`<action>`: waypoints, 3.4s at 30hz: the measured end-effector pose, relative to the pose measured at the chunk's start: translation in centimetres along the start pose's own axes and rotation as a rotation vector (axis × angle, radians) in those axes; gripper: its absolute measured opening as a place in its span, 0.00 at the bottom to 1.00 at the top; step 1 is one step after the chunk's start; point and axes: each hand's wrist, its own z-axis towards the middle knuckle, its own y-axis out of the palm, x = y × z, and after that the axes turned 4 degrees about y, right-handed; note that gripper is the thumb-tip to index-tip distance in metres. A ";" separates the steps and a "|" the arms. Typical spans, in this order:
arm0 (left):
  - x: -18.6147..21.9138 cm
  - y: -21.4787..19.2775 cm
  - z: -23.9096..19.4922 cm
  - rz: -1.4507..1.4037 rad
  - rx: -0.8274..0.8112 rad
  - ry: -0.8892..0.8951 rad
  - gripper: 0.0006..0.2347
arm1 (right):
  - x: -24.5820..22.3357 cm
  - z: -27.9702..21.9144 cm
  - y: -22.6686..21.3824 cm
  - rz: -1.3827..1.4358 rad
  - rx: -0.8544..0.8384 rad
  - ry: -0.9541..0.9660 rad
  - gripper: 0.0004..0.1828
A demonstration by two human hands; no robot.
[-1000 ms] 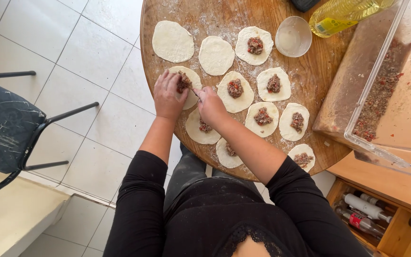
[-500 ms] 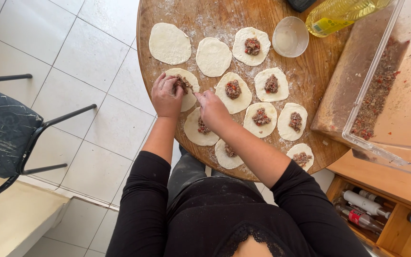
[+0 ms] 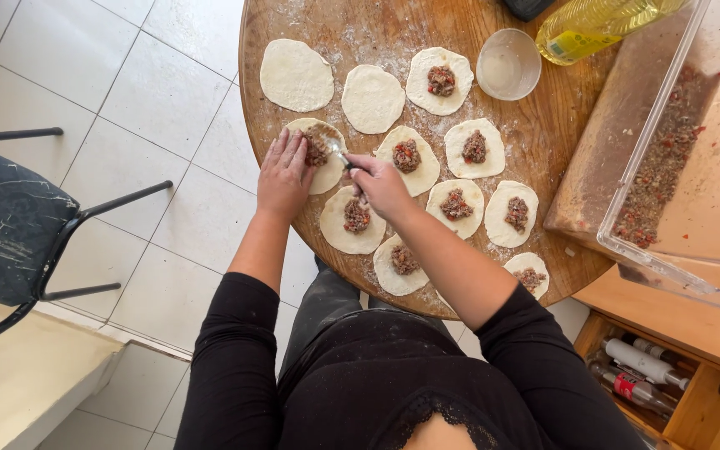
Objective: Placing meat filling on dough rounds and pressing it down on a wooden table.
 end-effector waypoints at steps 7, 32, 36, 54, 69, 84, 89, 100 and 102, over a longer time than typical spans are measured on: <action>3.3 -2.0 1.5 -0.082 0.115 -0.060 0.23 | -7.1 -13.7 -6.9 0.094 0.060 -0.119 0.24; 51.8 7.2 13.6 -0.641 0.112 0.180 0.14 | 0.1 -15.7 -53.4 -1.379 -0.069 -0.144 0.20; 52.4 8.2 13.5 -0.547 0.130 0.111 0.14 | 0.2 -17.7 -51.7 -1.388 -0.303 -0.240 0.17; 52.8 9.3 13.1 -0.377 0.191 0.092 0.13 | -1.0 -21.6 -50.5 -1.283 -0.355 -0.280 0.17; 53.7 9.9 13.3 -0.155 -0.029 0.252 0.13 | -4.8 -25.5 -47.2 -1.444 -0.333 -0.342 0.13; 53.4 10.1 13.0 -0.124 -0.020 0.244 0.13 | -4.8 -25.8 -47.4 -1.372 -0.391 -0.317 0.19; 53.1 10.0 12.8 -0.155 0.010 0.238 0.13 | -4.9 -25.4 -50.1 -1.267 -0.432 -0.319 0.17; 49.0 4.7 9.1 -0.502 0.333 0.050 0.14 | -8.1 -27.2 -55.2 -0.595 -0.374 0.160 0.19; 47.2 3.9 8.2 -0.482 0.359 0.019 0.15 | -7.9 -27.9 -55.2 -0.384 -0.214 0.171 0.19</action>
